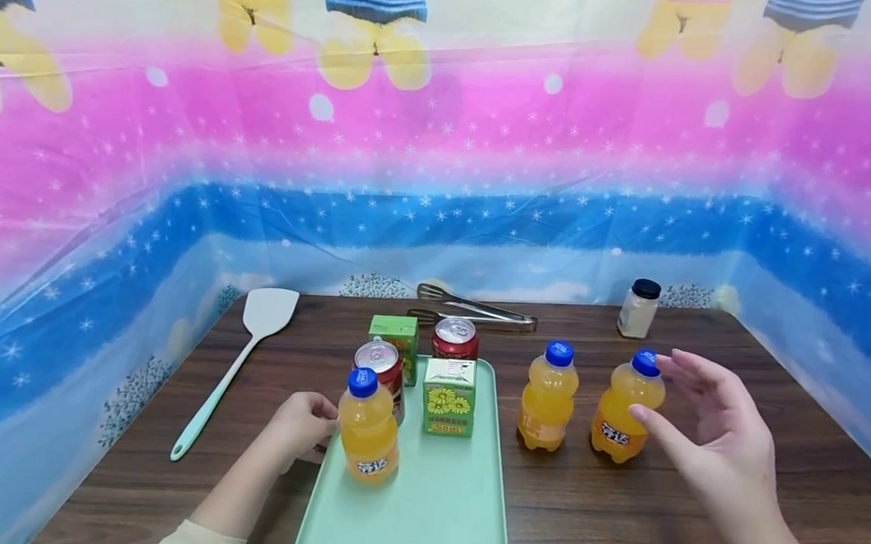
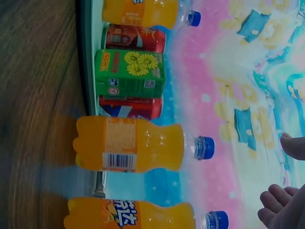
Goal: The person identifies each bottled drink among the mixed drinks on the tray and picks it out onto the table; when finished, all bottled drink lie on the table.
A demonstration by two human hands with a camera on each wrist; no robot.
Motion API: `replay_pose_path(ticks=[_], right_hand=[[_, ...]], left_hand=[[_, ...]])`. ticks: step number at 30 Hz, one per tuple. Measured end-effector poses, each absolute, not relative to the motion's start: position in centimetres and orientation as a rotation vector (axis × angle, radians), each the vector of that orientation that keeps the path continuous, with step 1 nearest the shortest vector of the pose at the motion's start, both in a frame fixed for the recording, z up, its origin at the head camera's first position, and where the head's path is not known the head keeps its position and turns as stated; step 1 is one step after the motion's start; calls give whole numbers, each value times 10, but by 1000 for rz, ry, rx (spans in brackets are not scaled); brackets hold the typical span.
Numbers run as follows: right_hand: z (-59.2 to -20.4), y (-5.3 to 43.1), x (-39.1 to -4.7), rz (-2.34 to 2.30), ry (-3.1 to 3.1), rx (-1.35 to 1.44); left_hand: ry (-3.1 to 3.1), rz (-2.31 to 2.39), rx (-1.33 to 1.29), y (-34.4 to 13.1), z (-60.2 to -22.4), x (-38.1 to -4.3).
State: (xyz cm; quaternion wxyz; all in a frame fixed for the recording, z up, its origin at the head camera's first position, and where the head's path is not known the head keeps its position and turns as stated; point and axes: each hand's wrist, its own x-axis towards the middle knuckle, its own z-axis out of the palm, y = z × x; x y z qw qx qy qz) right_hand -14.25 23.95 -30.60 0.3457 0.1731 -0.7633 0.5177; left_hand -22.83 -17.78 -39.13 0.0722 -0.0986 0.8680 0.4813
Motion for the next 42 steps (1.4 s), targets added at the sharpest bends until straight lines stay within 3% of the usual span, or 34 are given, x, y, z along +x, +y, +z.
replay_pose_path(ticks=[10,31,42], right_hand=[[-314,231,-143,1280,-2128,575],[-355,212,-156,1319,-2403,529],[-371,215,-167,1584,-2398,769]], left_hand=[[2611,1445,-301,-176,-389,-226],[2605,1442,-299,-176,-387,-225],[2610,1439,-290,-177,-387,-224]])
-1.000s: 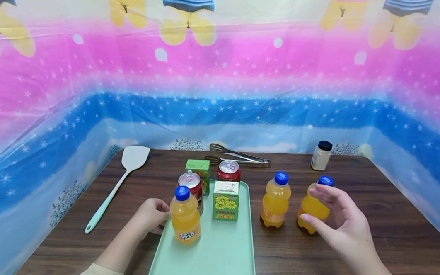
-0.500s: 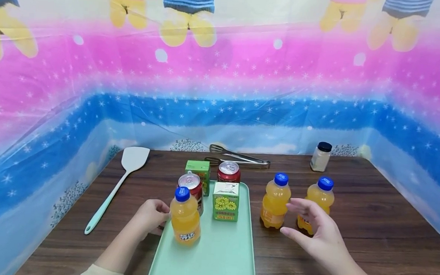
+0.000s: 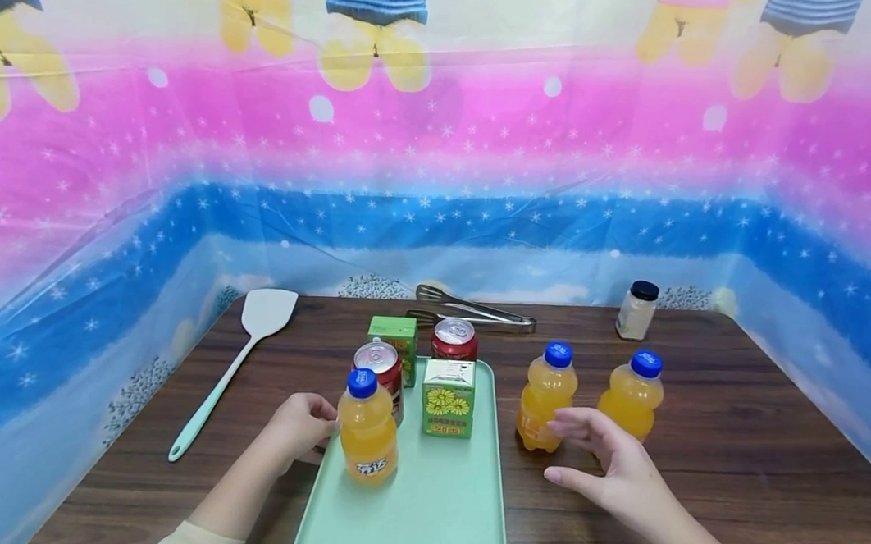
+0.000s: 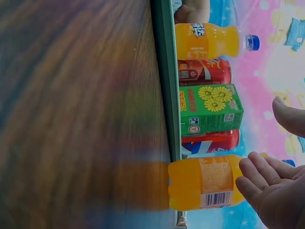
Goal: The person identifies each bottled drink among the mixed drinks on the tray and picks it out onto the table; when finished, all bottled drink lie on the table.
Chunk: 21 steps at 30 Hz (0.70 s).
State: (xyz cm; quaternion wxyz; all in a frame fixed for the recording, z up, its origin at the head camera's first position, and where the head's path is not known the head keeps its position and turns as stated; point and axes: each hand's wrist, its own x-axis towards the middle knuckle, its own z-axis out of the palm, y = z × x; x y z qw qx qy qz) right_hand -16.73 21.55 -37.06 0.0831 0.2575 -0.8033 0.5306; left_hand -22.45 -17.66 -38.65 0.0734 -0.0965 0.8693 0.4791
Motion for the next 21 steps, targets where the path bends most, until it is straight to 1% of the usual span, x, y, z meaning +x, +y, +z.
replay_pose_path(ticks=[21], right_hand=[[-370,210,-166,1591,-2386,787]], left_hand=[[2595,1458,-313,-176,-387,-225]])
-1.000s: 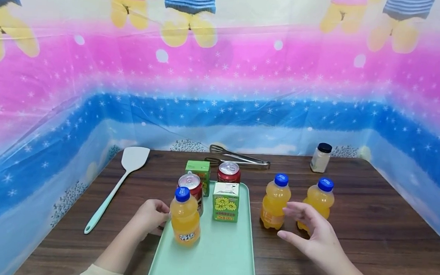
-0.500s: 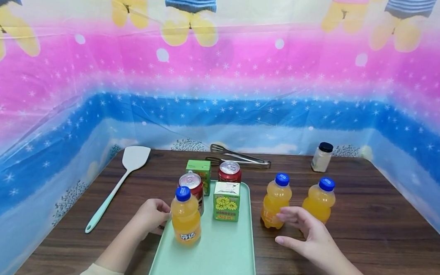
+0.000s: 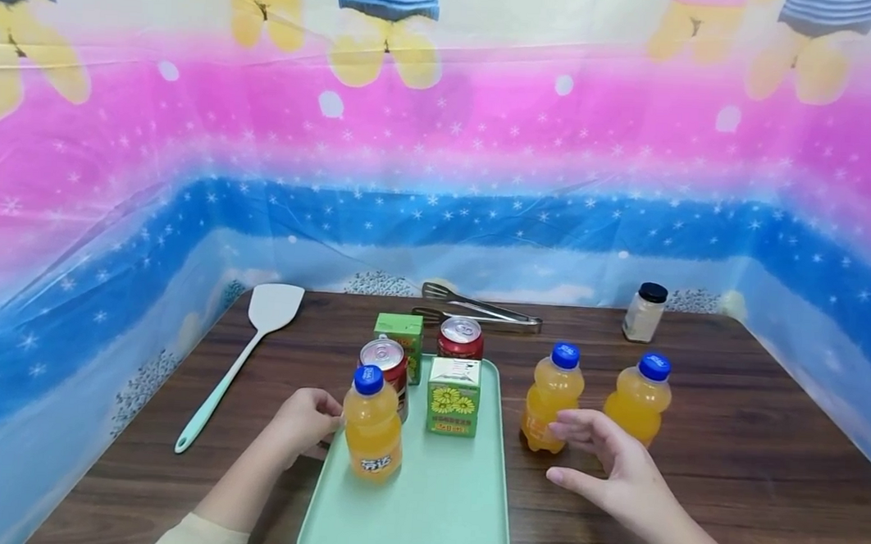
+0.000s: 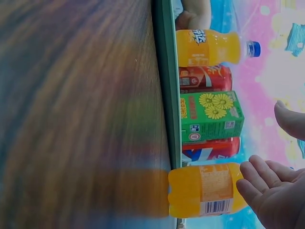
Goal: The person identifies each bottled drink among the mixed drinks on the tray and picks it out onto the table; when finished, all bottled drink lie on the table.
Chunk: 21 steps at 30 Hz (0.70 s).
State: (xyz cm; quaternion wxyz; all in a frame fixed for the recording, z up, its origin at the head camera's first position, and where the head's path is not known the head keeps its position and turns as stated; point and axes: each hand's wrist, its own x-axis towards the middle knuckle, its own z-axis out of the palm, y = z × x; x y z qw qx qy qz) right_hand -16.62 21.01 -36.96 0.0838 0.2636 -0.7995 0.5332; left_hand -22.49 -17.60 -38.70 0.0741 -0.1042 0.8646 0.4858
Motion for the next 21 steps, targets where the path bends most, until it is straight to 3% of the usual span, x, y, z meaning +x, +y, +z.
replay_pose_path(ticks=[21], right_hand=[[-367,194,-167,1595,-2413,776]], left_hand=[[2589,1474,-319,-176,-387,-224]])
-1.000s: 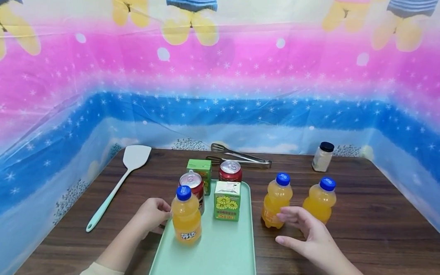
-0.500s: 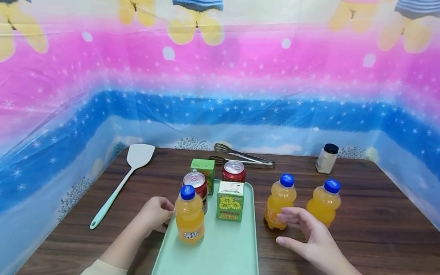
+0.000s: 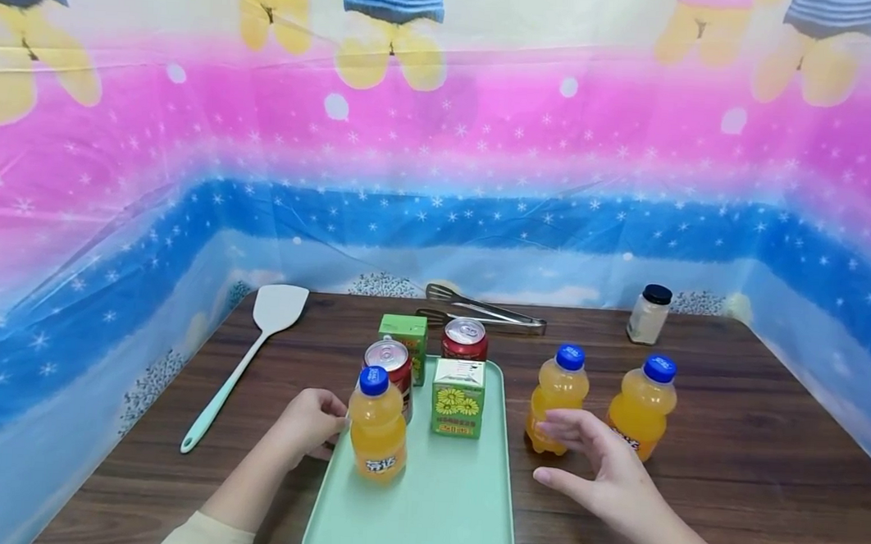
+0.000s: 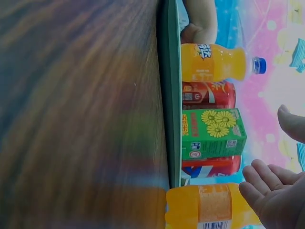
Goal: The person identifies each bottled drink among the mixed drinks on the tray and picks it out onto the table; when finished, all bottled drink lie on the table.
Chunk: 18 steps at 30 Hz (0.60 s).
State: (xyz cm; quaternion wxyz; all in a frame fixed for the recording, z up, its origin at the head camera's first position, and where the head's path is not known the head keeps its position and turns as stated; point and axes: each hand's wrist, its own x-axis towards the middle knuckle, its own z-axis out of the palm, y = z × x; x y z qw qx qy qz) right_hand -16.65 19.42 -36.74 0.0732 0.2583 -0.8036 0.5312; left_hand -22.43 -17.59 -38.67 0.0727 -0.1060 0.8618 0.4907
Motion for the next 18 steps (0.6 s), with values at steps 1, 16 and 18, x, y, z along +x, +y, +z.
replay_pose_path(ticks=[1,16,18], right_hand=[[-367,194,-167,1600,-2411,780],[-364,183,-165,1628,-2429,781],[-364,182,-165,1635,-2424,784]], left_hand=[[2592,1469,-320,-176,-387,-225],[2597,1451,-316,-176,-384,-222],[2596,1450,-315,-176,-384,-222]])
